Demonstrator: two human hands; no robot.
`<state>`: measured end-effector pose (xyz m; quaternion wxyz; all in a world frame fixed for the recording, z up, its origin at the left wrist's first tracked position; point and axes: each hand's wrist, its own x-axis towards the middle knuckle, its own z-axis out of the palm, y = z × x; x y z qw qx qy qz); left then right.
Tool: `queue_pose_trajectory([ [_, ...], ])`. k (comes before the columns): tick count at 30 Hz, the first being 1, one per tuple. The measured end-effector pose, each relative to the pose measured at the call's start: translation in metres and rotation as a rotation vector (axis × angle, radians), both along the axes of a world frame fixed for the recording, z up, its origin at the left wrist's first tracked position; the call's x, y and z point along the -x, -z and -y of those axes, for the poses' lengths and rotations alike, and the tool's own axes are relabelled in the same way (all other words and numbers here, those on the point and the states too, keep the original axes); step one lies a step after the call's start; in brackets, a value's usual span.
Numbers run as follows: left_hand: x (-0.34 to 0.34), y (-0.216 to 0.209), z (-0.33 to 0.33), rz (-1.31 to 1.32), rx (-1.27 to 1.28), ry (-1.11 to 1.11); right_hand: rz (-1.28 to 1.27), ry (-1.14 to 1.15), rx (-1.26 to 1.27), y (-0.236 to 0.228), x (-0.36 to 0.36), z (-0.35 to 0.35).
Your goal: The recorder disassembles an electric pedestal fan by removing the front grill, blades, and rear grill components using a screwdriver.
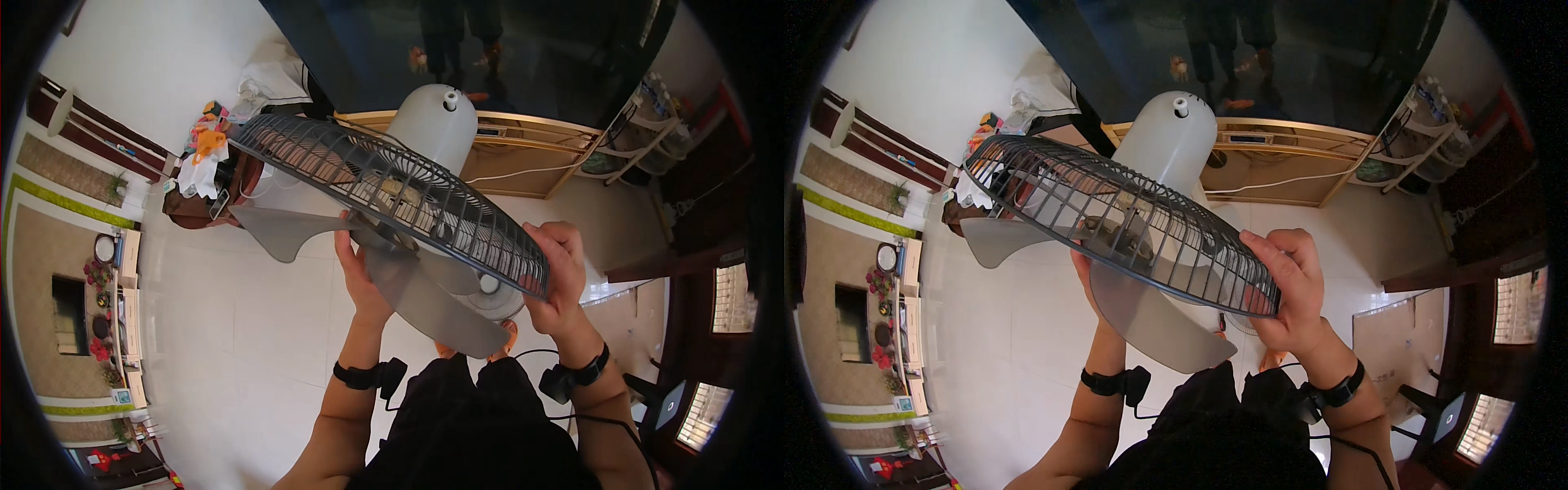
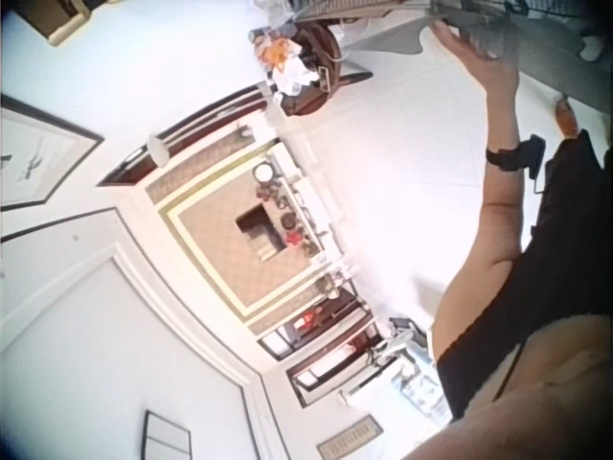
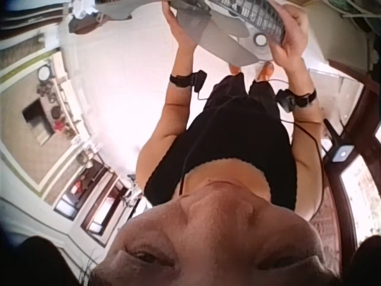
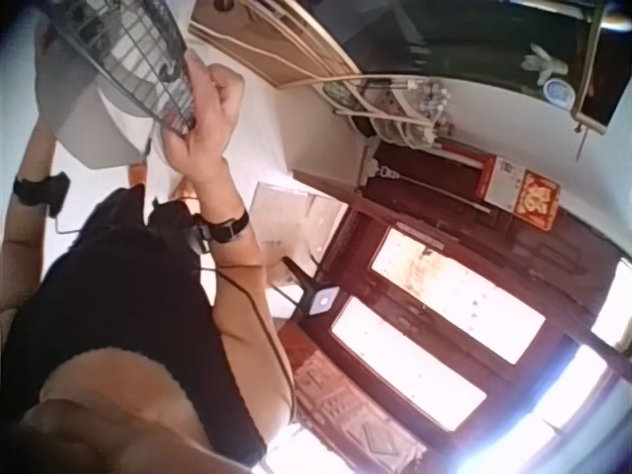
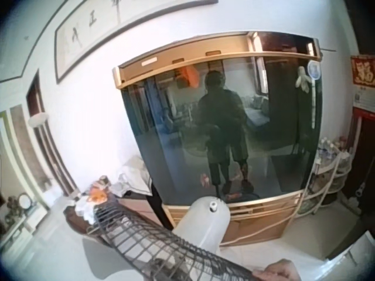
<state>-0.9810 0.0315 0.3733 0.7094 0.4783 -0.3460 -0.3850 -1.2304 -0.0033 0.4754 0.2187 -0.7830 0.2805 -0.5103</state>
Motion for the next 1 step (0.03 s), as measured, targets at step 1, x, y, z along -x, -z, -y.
queue_pose_trajectory([
  [1,0.0019,-0.0053,-0.0007,-0.076,0.031,0.012,-0.02,0.003,0.005,-0.0012,0.0012,0.0],
])
